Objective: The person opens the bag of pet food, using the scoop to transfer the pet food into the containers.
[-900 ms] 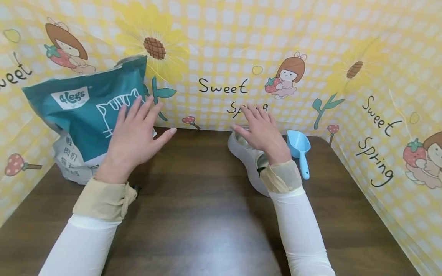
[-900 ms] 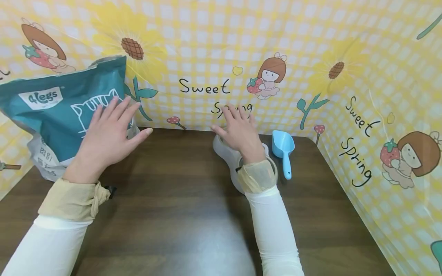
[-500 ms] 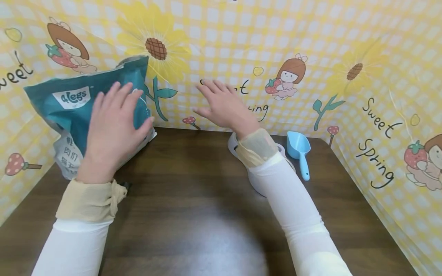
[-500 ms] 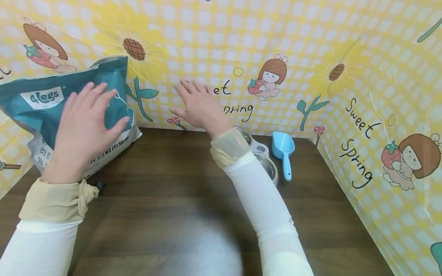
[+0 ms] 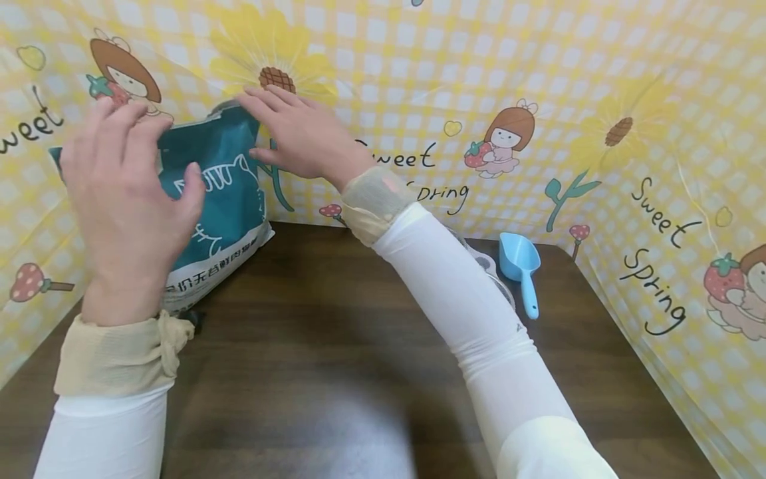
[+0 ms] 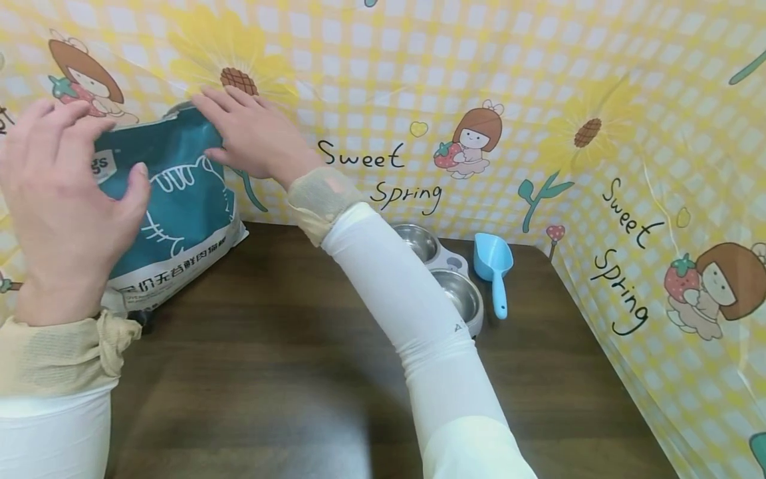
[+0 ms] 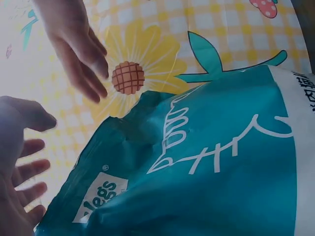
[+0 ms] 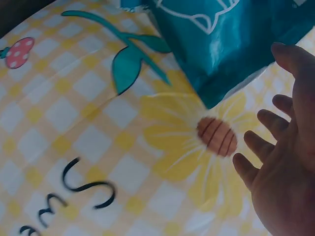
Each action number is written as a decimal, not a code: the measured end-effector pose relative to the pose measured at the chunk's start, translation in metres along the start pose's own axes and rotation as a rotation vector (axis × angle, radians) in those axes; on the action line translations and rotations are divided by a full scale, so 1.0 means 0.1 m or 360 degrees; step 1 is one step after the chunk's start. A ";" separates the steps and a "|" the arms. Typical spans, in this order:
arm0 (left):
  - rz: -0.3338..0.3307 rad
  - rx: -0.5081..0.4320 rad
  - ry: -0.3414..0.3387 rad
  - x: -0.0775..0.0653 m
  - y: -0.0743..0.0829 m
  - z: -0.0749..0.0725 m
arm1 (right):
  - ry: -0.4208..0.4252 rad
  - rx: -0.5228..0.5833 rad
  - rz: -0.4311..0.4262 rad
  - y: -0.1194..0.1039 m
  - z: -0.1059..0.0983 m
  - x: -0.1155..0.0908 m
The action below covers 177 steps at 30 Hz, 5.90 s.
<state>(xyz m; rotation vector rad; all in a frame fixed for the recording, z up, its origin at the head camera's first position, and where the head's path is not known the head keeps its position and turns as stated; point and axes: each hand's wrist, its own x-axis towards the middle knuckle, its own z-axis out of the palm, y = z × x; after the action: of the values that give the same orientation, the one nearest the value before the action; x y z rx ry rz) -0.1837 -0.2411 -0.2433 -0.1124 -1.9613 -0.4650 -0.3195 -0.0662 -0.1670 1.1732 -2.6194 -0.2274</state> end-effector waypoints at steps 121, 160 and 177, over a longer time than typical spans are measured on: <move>-0.0865 -0.0612 0.0177 0.11 0.06 -0.15 | 0.0171 0.0180 -0.0065 0.24 -0.04 0.20; -0.0876 -0.0239 -0.0338 0.22 0.09 -0.27 | 0.0265 0.0764 0.0307 0.39 0.05 0.07; -0.0739 -0.0104 -0.0374 0.22 0.13 -0.26 | 0.0134 0.2401 0.0968 -0.11 0.35 -0.13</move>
<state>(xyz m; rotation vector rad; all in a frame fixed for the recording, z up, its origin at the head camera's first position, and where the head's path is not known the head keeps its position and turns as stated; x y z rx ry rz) -0.1674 -0.2421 -0.2109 0.2649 -2.2055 -0.8501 -0.3140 -0.0622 -0.2049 0.4226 -2.6595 2.0700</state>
